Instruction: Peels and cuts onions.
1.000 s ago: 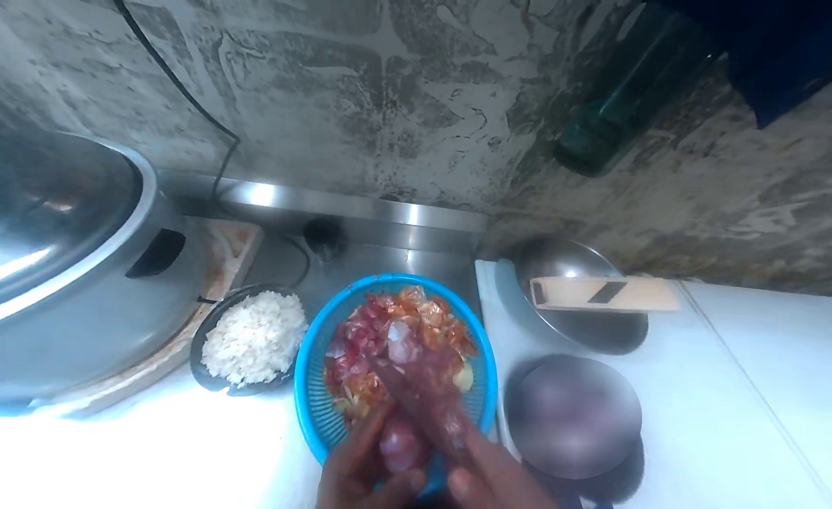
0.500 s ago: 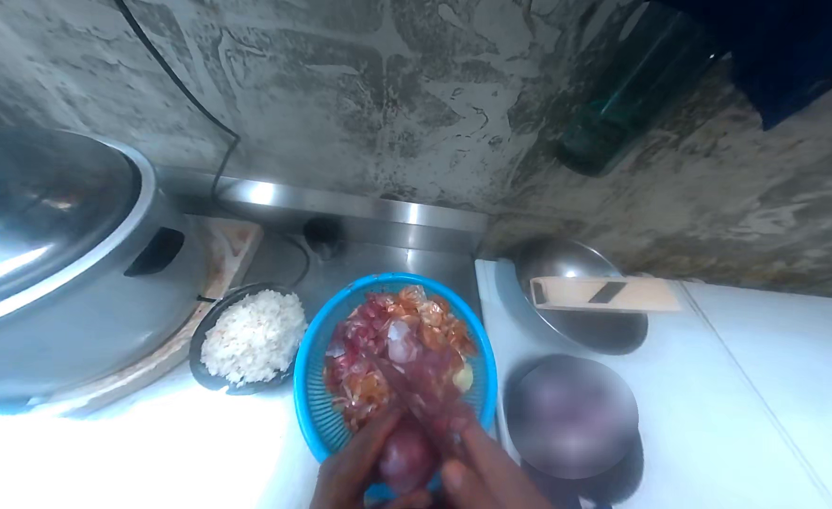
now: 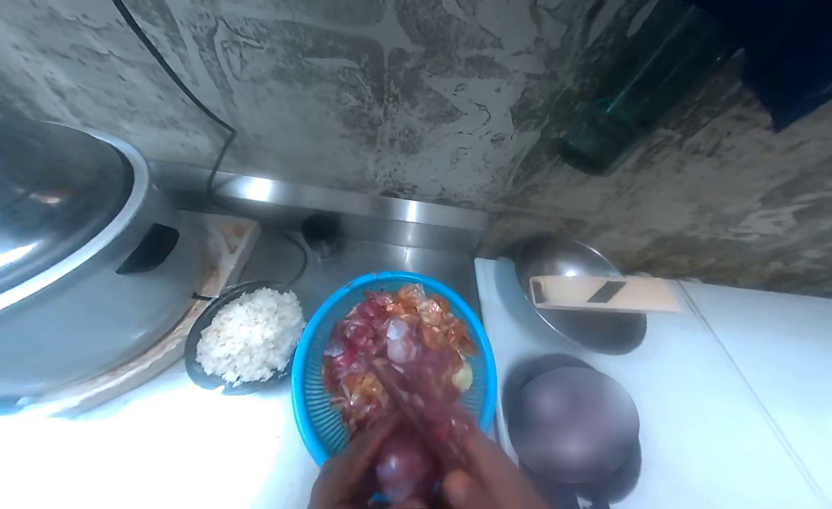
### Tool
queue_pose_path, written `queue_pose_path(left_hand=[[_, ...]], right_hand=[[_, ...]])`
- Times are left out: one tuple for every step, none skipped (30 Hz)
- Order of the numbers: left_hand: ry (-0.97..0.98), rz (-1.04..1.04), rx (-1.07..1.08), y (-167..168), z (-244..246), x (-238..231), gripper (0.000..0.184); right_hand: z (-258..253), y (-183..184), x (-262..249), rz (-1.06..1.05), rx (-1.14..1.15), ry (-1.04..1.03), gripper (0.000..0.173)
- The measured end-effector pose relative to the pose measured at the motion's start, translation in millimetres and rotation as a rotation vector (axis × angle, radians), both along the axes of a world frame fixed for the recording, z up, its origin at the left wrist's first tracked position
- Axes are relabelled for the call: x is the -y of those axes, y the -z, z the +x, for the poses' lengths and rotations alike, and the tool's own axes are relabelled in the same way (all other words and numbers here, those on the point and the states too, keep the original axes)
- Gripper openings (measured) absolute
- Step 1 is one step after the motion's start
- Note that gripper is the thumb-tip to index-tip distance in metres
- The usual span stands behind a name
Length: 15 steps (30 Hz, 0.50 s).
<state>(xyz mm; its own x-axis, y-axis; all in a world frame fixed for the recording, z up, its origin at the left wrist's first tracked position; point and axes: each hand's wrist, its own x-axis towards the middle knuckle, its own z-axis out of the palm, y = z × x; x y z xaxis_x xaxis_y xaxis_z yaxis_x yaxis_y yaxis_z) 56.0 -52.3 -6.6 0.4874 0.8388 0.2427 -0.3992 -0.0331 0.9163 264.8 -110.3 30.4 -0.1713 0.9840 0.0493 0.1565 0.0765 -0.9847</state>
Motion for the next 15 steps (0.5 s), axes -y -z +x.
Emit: queue_pose_path(left_hand=[[-0.001, 0.040, -0.026, 0.0, -0.3, -0.8, 0.067], [-0.014, 0.088, -0.064, -1.0, -0.5, -1.8, 0.068], [-0.033, 0.141, -0.111, -2.7, -0.5, -3.0, 0.069], [-0.054, 0.198, -0.155, -3.8, -0.3, -3.9, 0.069], [-0.073, 0.253, -0.197, -4.0, 0.1, -4.1, 0.071], [-0.090, 0.293, -0.224, -3.9, 0.7, -4.0, 0.071], [-0.097, 0.311, -0.235, -4.1, 0.9, -4.2, 0.071], [-0.088, 0.299, -0.223, -4.5, 0.4, -5.3, 0.071], [-0.058, 0.250, -0.167, -4.2, 0.1, -7.1, 0.070], [-0.016, 0.171, -0.077, -4.2, 0.9, -8.9, 0.069], [0.030, 0.079, 0.025, -3.7, 3.2, -10.1, 0.068], [0.073, -0.005, 0.121, -1.3, 6.6, -11.0, 0.068], [0.107, -0.080, 0.206, 3.0, 10.2, -11.5, 0.068], [0.130, -0.153, 0.282, 7.3, 13.6, -11.2, 0.068], [0.135, -0.230, 0.337, 9.4, 15.9, -9.7, 0.063]], right_hand=[[-0.8, 1.8, 0.0, 0.008, -0.014, 0.010, 0.062], [-2.1, 3.1, -0.5, 0.013, -0.038, 0.020, 0.060], [-3.4, 2.7, -1.5, 0.007, -0.062, 0.028, 0.059], [-5.2, 1.8, -2.6, -0.005, -0.090, 0.042, 0.057], [-7.6, 1.1, -3.3, -0.025, -0.129, 0.063, 0.056], [-8.7, 0.8, -3.7, -0.043, -0.158, 0.071, 0.054], [-8.4, 0.5, -3.9, -0.057, -0.179, 0.064, 0.053], [-7.3, 0.5, -4.6, -0.062, -0.203, 0.049, 0.051], [-6.5, 0.5, -5.0, -0.068, -0.238, 0.034, 0.049], [-6.5, 0.2, -5.2, -0.073, -0.293, 0.019, 0.048], [-6.5, -0.4, -5.2, -0.073, -0.342, 0.010, 0.046], [-7.3, -1.2, -5.5, -0.068, -0.381, 0.018, 0.043], [-8.7, -1.8, -5.7, -0.057, -0.401, 0.039, 0.042], [-10.3, -1.9, -5.7, -0.040, -0.404, 0.065, 0.040], [-11.3, -1.6, -5.5, -0.010, -0.380, 0.096, 0.039]])
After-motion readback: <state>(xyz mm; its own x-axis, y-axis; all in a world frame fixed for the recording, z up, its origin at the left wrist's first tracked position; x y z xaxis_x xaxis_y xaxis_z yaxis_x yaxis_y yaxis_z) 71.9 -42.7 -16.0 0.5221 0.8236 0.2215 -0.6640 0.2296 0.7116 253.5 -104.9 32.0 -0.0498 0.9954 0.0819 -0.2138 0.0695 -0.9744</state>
